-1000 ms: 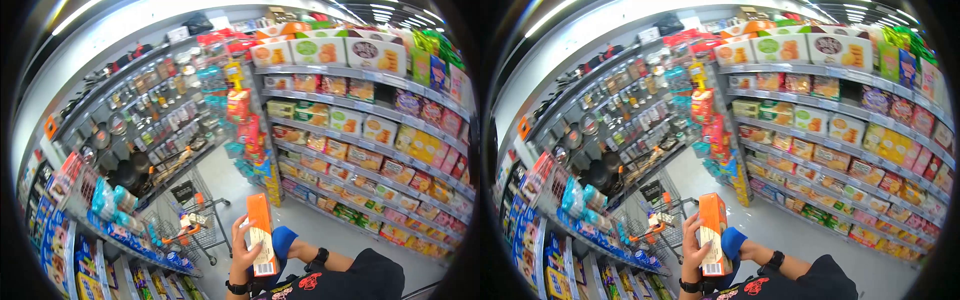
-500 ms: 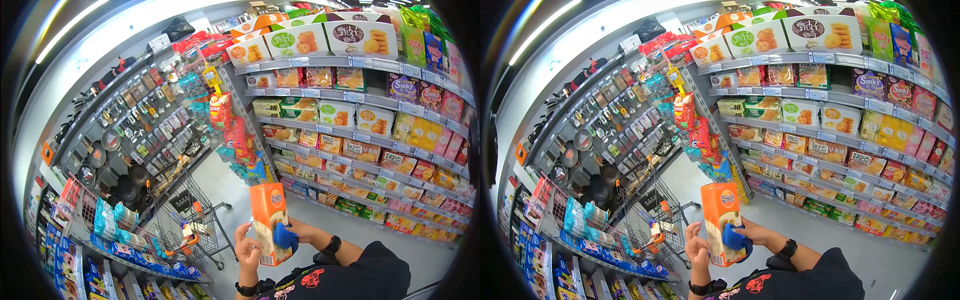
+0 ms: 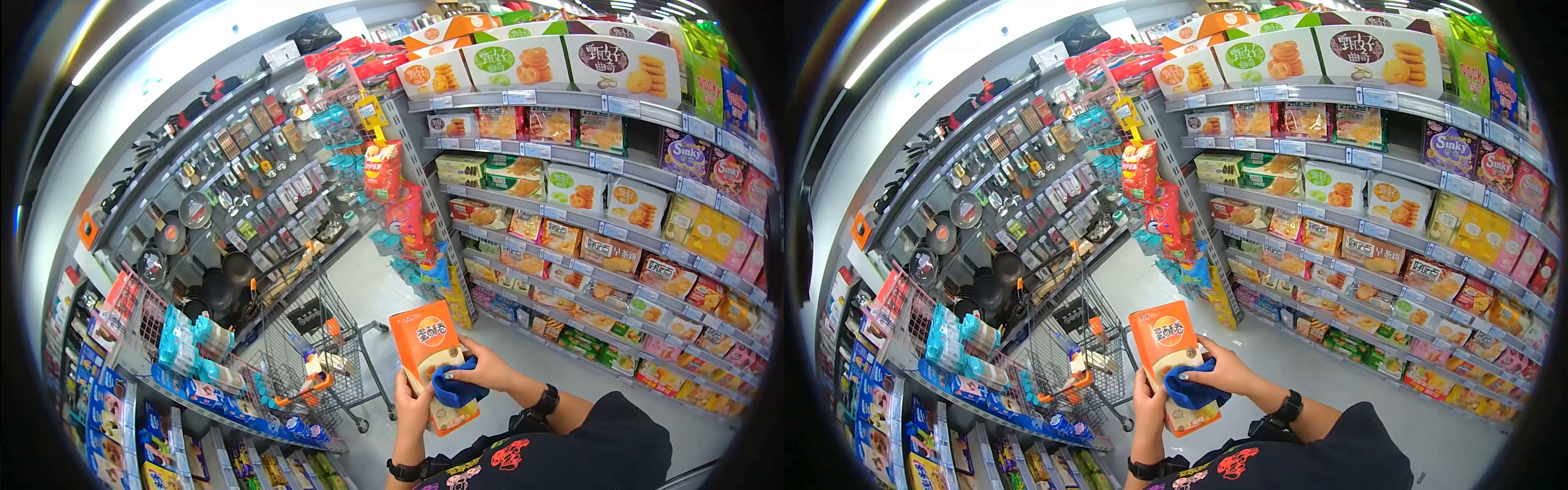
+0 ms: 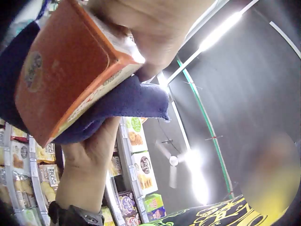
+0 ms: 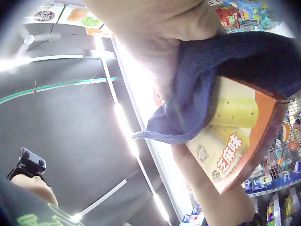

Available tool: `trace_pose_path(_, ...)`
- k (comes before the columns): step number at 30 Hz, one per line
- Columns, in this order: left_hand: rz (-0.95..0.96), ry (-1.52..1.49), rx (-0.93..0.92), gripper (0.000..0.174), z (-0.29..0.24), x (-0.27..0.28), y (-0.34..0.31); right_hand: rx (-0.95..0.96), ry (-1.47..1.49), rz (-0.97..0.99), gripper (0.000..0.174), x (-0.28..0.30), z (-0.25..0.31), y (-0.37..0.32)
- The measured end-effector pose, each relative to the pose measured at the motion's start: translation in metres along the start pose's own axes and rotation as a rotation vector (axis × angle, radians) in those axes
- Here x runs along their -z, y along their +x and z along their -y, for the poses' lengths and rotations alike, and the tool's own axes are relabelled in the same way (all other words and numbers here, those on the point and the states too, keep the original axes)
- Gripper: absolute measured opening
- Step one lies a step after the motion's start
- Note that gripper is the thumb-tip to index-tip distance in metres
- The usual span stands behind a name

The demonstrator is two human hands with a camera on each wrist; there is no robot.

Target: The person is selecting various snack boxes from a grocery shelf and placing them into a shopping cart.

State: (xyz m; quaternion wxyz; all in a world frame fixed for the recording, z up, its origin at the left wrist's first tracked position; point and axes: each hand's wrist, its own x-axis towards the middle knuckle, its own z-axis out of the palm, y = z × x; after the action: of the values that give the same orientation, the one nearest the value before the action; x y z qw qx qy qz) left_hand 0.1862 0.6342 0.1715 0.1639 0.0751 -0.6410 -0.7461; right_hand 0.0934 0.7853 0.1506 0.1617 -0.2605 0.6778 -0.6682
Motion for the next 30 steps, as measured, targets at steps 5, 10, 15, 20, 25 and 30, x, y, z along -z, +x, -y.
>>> trace_pose_path(5, 0.000, 0.020, -0.040, 0.053, 0.002, 0.008, 0.003, -0.112, -0.129, 0.053, 0.081, 0.008, 0.030, -0.003)
trace_pose_path(10, -0.045, 0.126, -0.247, 0.058, -0.003, 0.023, 0.006, 0.144, -0.084, -0.243, 0.053, 0.031, 0.024, 0.001)
trace_pose_path(15, -0.017, 0.522, -0.456, 0.055, -0.017, 0.022, 0.000, 0.194, 0.061, -0.615, 0.030, 0.050, 0.067, -0.001)
trace_pose_path(20, 0.025, 0.711, -0.529, 0.055, -0.013, 0.017, -0.002, 0.294, -0.226, -0.584, 0.024, 0.044, 0.086, -0.014)
trace_pose_path(25, 0.092, 0.939, -0.674, 0.060, -0.013, 0.020, 0.002, 0.422, -0.365, -0.501, 0.024, 0.031, 0.098, -0.021)
trace_pose_path(30, 0.185, 1.023, -0.740, 0.060, -0.011, 0.031, 0.009, 0.429, -0.398, -0.411, 0.022, 0.030, 0.103, -0.030)
